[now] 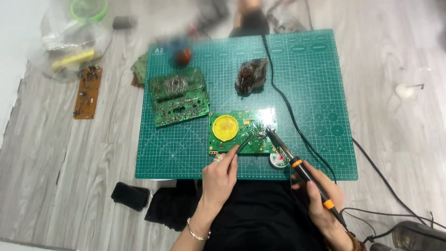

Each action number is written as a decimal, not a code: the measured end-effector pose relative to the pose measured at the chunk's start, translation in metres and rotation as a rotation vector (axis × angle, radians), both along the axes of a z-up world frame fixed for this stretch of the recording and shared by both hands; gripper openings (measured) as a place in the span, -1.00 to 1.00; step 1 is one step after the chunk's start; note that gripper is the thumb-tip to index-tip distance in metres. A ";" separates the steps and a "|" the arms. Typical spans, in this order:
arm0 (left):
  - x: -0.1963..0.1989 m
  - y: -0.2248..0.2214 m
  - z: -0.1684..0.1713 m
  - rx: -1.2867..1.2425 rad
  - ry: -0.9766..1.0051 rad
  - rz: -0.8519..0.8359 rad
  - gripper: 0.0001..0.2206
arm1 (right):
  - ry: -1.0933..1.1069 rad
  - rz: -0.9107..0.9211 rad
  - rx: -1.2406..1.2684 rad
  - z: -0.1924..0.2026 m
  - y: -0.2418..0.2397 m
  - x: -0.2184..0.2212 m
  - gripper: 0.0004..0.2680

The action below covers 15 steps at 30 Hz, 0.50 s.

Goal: Soldering electronic components onto a circuit board using a soldering iron.

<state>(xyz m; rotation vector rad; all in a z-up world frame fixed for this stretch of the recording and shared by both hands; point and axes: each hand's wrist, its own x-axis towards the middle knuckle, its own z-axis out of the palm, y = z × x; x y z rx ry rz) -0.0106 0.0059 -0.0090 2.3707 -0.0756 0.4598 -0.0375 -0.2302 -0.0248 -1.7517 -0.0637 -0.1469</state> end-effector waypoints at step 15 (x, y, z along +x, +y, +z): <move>0.002 -0.004 0.000 -0.020 0.033 -0.011 -0.78 | -0.137 -0.015 -0.240 0.001 0.007 -0.009 -0.72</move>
